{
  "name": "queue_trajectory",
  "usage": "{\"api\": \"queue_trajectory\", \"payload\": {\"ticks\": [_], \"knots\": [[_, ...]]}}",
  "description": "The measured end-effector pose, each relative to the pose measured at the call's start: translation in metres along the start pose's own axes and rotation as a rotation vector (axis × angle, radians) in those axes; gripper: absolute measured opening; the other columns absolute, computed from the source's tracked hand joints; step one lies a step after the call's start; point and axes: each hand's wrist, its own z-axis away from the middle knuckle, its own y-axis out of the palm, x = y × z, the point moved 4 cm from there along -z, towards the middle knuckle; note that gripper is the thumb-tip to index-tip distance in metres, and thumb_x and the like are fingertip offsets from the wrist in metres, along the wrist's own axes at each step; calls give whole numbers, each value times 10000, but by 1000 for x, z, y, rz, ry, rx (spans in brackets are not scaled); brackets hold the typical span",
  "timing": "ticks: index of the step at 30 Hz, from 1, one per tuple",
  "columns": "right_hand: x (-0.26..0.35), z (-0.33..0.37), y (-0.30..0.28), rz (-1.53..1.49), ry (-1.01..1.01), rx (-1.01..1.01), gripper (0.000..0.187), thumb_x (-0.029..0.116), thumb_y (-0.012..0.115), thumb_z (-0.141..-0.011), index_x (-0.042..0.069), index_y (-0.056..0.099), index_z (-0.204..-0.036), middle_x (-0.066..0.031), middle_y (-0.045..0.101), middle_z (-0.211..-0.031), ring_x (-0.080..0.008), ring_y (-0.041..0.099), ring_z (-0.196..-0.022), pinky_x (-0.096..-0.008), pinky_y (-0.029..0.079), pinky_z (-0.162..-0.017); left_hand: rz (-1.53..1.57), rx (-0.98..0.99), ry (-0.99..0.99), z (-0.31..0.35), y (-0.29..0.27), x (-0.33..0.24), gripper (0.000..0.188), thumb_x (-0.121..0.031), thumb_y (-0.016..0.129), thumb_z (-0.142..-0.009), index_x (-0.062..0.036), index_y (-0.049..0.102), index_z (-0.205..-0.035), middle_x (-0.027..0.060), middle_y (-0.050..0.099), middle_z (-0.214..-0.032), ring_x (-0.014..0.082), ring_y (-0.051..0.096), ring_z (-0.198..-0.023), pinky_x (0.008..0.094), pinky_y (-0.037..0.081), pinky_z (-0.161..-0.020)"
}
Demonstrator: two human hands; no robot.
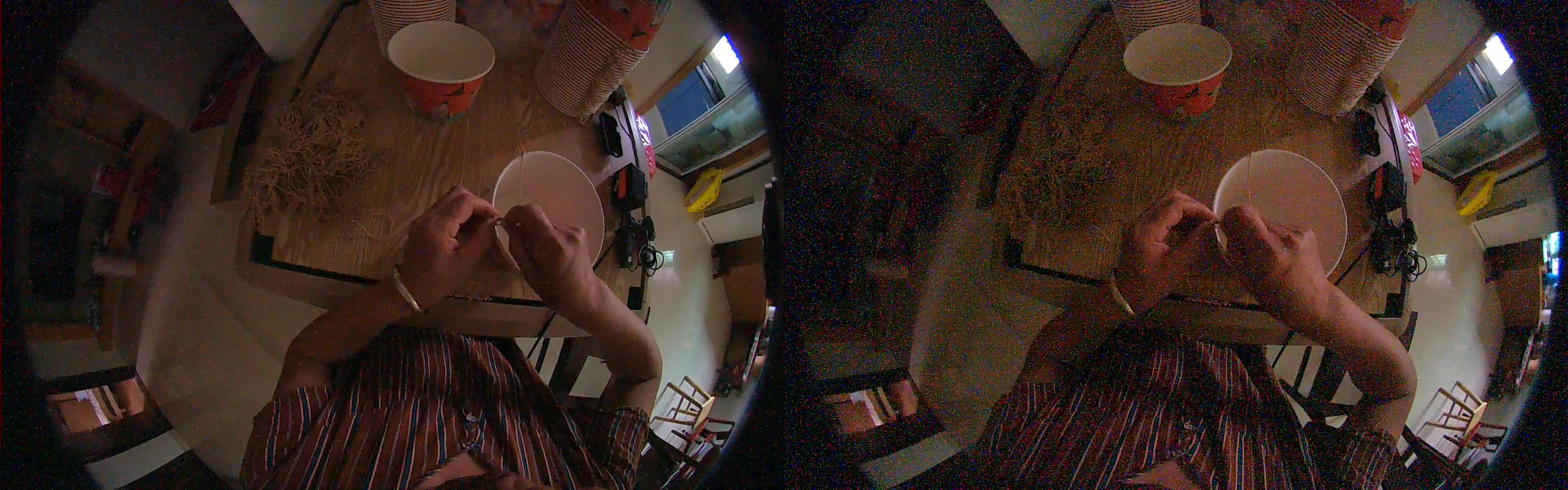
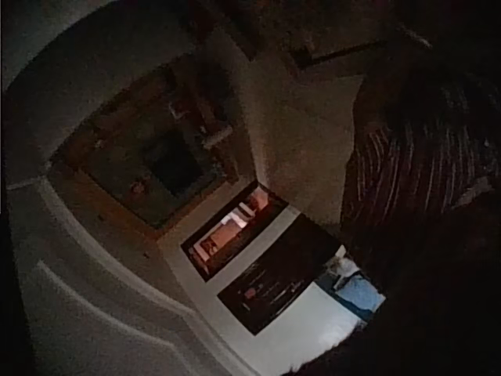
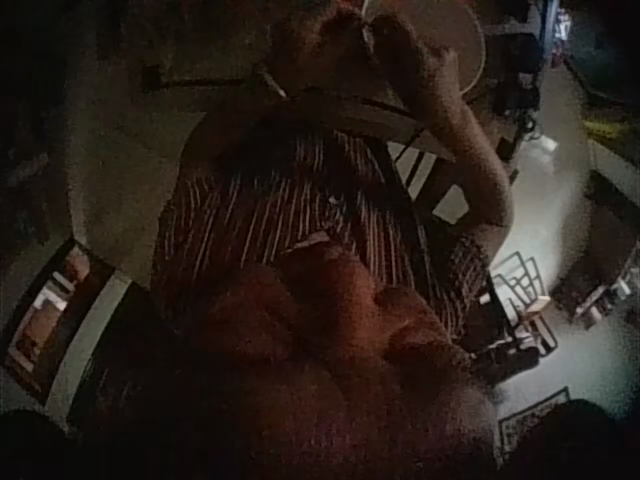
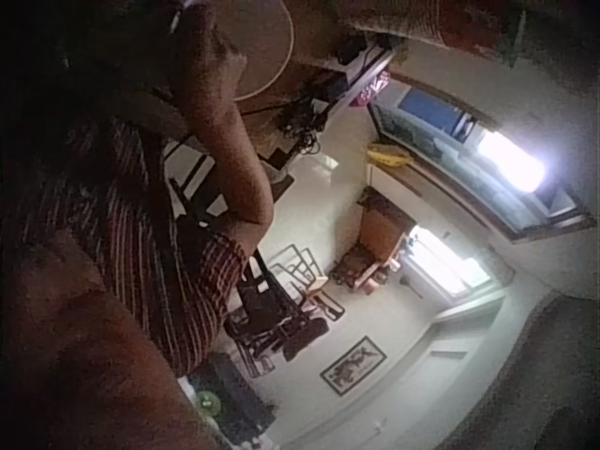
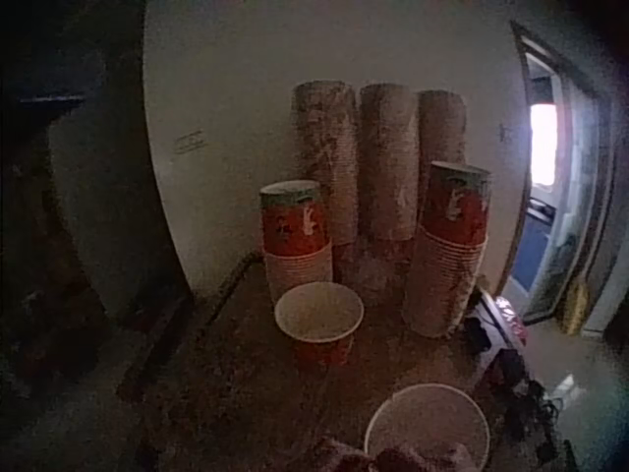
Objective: Tie a thin string or twine through pre-punched holes or onto the rim of a paper container.
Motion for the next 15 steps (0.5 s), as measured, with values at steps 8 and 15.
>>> {"api": "queue_trajectory", "payload": {"ticks": [8, 15], "knots": [[3, -1, 2, 56, -136, -104, 187, -3, 623, -837, 47, 541, -997, -93, 641, -736, -272, 652, -607, -358, 507, -521, 35, -32, -5, 0, 0, 0, 90, -64, 622, -864, -26, 594, -941, 116, 604, -868, 249, 638, -786, 335, 511, -678], [7, -3, 0, 152, -136, -13, 193, -24, 632, -807, 33, 527, -958, -106, 634, -795, -277, 656, -672, -359, 511, -546, 65, 3, -108, 1, 1, 1, 104, -79, 631, -857, -23, 589, -933, 115, 608, -868, 238, 642, -781, 325, 513, -678]]}}
